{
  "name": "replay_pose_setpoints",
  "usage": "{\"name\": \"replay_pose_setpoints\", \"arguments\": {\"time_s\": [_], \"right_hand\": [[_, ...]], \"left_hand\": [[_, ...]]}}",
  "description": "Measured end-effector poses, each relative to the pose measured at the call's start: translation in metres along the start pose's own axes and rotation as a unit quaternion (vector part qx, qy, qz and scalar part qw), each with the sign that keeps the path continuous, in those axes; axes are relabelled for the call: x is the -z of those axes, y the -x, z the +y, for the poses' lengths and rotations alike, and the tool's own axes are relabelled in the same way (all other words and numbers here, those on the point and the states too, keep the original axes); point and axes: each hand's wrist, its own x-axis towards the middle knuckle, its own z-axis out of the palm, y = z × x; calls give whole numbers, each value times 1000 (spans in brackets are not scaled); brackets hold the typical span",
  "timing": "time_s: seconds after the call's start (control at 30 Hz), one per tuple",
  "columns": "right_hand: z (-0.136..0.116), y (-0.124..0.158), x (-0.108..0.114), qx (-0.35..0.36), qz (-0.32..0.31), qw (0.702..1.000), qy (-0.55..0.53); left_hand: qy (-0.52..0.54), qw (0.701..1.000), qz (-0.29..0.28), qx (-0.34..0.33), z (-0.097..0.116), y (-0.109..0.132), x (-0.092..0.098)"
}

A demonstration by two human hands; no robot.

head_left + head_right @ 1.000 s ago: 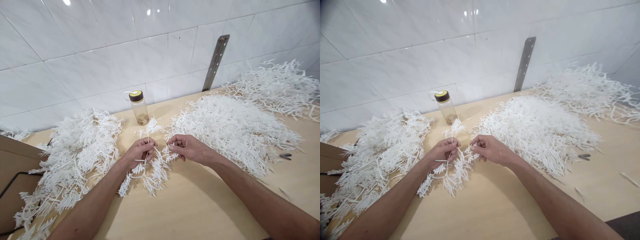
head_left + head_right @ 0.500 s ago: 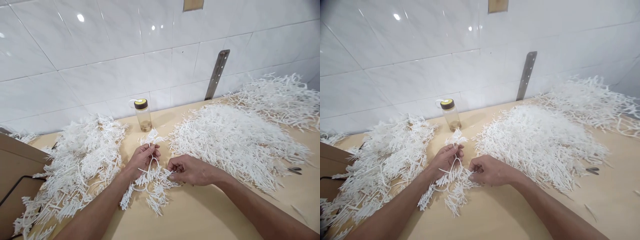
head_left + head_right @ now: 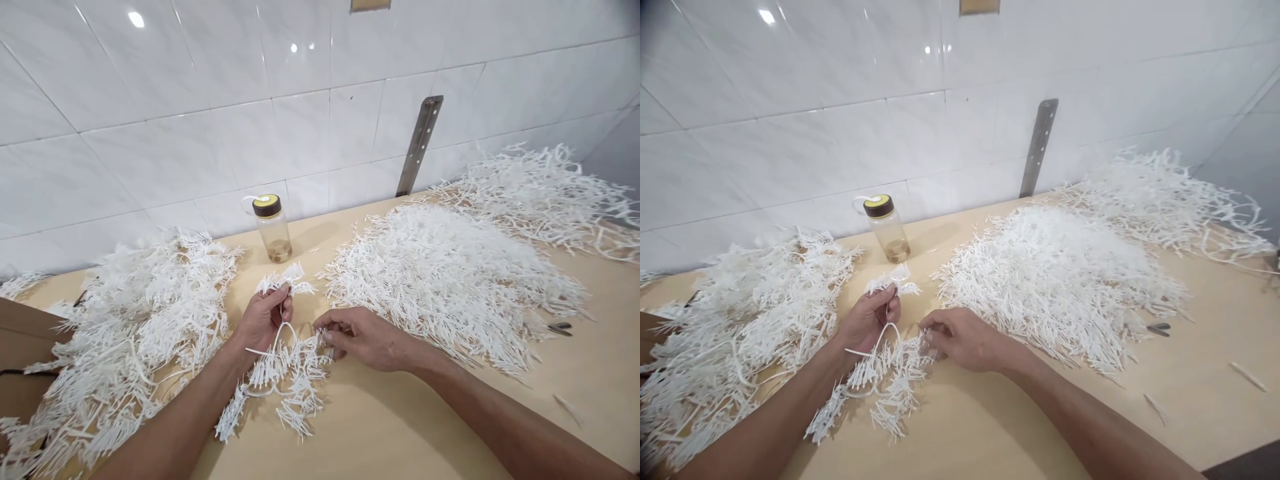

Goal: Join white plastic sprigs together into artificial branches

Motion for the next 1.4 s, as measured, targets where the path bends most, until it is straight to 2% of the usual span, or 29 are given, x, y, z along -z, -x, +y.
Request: {"name": "replay_pose_setpoints", "arguments": {"time_s": [0.1, 0.2, 0.27, 0.33, 0.43, 0.5, 0.57, 0.67, 0.77, 0.87, 0.93, 1.03, 1.13, 1.23, 1.4], "right_hand": [[9, -3, 12, 15, 122, 991, 56], [12, -4, 24, 10, 267, 960, 83], [9, -4, 25, 18, 313, 948, 63], [6, -4, 18, 44, 305, 951, 14], [7, -7, -1, 93, 207, 972, -57], [14, -12, -9, 104, 161, 981, -31], [23, -17, -10, 109, 184, 976, 40], [35, -22, 1, 110, 286, 944, 121], [38, -22, 11, 85, 317, 943, 54], [30, -20, 9, 74, 297, 947, -94], [21, -18, 3, 49, 260, 954, -142], [11, -16, -6, 7, 194, 971, -141], [10, -16, -10, -7, 152, 979, -132], [15, -18, -9, -20, 146, 979, -139], [16, -19, -6, -31, 157, 979, -128]], "left_hand": [[-2, 1000, -20, 12, 3, 1, 0], [-24, 999, -24, 19, 3, 3, 1], [-41, 999, -27, 13, 2, 3, 1], [-56, 998, -30, 4, 1, 3, 1], [-78, 997, -29, -5, 0, 3, 1], [-90, 996, -23, -12, 0, 3, 1], [-102, 994, -13, -22, -1, 3, 1], [-124, 992, 0, -25, -4, 4, 0], [-136, 991, 6, -18, -8, 6, -1], [-156, 987, 22, -14, -14, 7, -2], [-177, 983, 37, -27, -18, 7, -2], [-225, 970, 61, -61, -23, 7, -2], [-282, 952, 71, -96, -24, 8, -2], [-304, 942, 82, -119, -23, 8, -4], [-313, 939, 76, -120, -23, 8, -6]]}}
